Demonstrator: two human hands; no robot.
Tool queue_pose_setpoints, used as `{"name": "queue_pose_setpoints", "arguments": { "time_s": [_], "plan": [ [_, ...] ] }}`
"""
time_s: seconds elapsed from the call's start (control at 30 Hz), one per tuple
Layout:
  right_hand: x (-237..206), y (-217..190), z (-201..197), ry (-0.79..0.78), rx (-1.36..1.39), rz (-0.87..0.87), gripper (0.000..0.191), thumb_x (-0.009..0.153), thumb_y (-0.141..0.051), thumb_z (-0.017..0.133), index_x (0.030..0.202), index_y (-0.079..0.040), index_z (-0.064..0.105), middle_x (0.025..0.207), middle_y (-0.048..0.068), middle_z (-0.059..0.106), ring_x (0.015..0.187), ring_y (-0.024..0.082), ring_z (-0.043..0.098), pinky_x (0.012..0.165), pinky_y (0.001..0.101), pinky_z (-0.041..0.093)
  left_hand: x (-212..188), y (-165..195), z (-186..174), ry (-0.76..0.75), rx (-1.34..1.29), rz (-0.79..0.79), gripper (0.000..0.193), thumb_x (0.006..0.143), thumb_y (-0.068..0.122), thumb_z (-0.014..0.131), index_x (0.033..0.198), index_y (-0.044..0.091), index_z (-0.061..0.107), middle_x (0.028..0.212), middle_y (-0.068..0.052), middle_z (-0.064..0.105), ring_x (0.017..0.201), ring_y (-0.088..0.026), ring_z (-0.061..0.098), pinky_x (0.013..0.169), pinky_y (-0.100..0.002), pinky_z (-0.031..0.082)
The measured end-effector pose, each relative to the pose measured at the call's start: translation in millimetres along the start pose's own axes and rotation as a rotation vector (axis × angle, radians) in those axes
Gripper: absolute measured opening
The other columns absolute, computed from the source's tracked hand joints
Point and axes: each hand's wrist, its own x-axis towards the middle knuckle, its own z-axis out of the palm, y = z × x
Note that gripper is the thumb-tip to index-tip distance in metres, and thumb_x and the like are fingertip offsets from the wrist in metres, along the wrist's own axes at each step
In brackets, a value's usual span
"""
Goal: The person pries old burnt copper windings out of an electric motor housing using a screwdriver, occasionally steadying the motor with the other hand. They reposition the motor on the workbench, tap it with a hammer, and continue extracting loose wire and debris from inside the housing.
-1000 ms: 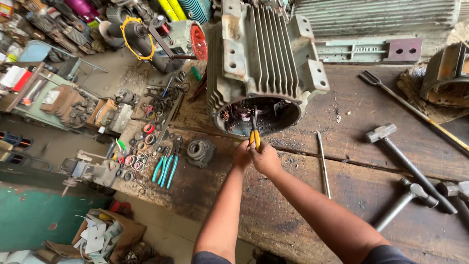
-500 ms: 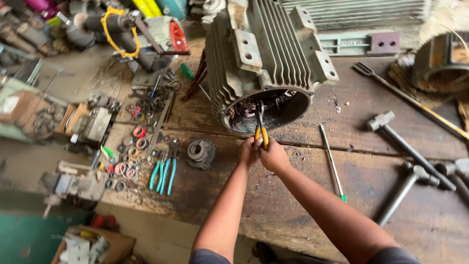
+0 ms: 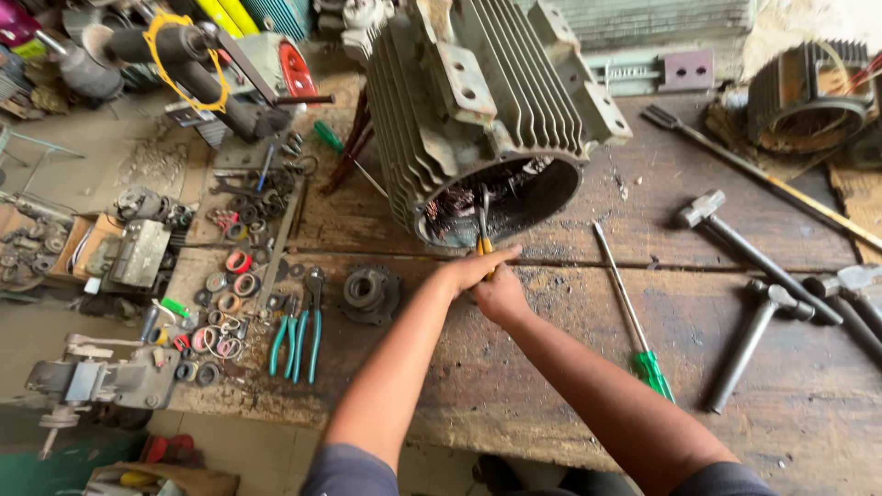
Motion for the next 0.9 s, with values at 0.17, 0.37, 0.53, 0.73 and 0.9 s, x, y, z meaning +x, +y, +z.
{"name": "queue_pose_setpoints", "arguments": {
  "time_s": [0.17,0.37,0.53,0.73,0.9],
  "plan": [
    [-1,3,-7,-0.076,0.16,-0.04,0.053,0.073,-0.023,0.075,0.117,0.004,0.064,0.101,0.019,0.078,0.09,0.027,0.075,0.08,0.0384,0.058,8,9,5,0.065,-0.04,-0.102,0.082,0.075,0.074,0.07,0.121,0.006,0.073,0.12,-0.02,0.07,0.106,-0.028,0.063,0.095,-0.044,0.05],
    [9,22,-10,-0.248,0.355,0.239,0.048,0.089,-0.028,0.057,0.125,0.003,0.062,0.098,0.023,0.071,0.075,0.032,0.063,0.064,0.0485,0.048,28,-2,30,0.364,-0.056,-0.111,0.066,0.082,0.059,0.076,0.121,0.006,0.074,0.123,-0.019,0.065,0.105,-0.028,0.064,0.092,-0.042,0.05],
    [18,49,-4,-0.173,0.277,-0.187,0.047,0.092,-0.029,0.057,0.124,0.006,0.06,0.115,0.023,0.069,0.107,0.035,0.065,0.091,0.0437,0.051,43,-13,38,0.681,0.298,-0.278,0.059,0.081,0.045,0.079,0.12,0.002,0.069,0.125,-0.022,0.067,0.11,-0.032,0.066,0.096,-0.042,0.053],
    [15,57,0,-0.177,0.279,-0.193,0.038,0.091,-0.023,0.059,0.117,0.004,0.063,0.115,0.023,0.069,0.11,0.037,0.065,0.096,0.0442,0.051,31,-9,44,0.764,0.246,-0.377,0.072,0.076,0.042,0.082,0.125,-0.006,0.059,0.122,-0.022,0.066,0.11,-0.033,0.066,0.095,-0.041,0.054],
    [12,54,7,-0.163,0.399,-0.244,0.035,0.09,-0.02,0.064,0.116,0.003,0.061,0.113,0.023,0.067,0.106,0.036,0.065,0.094,0.0429,0.052,17,5,48,0.767,0.338,-0.45,0.071,0.076,0.044,0.078,0.131,0.003,0.059,0.12,-0.022,0.069,0.111,-0.037,0.067,0.096,-0.045,0.053]
  ]
}}
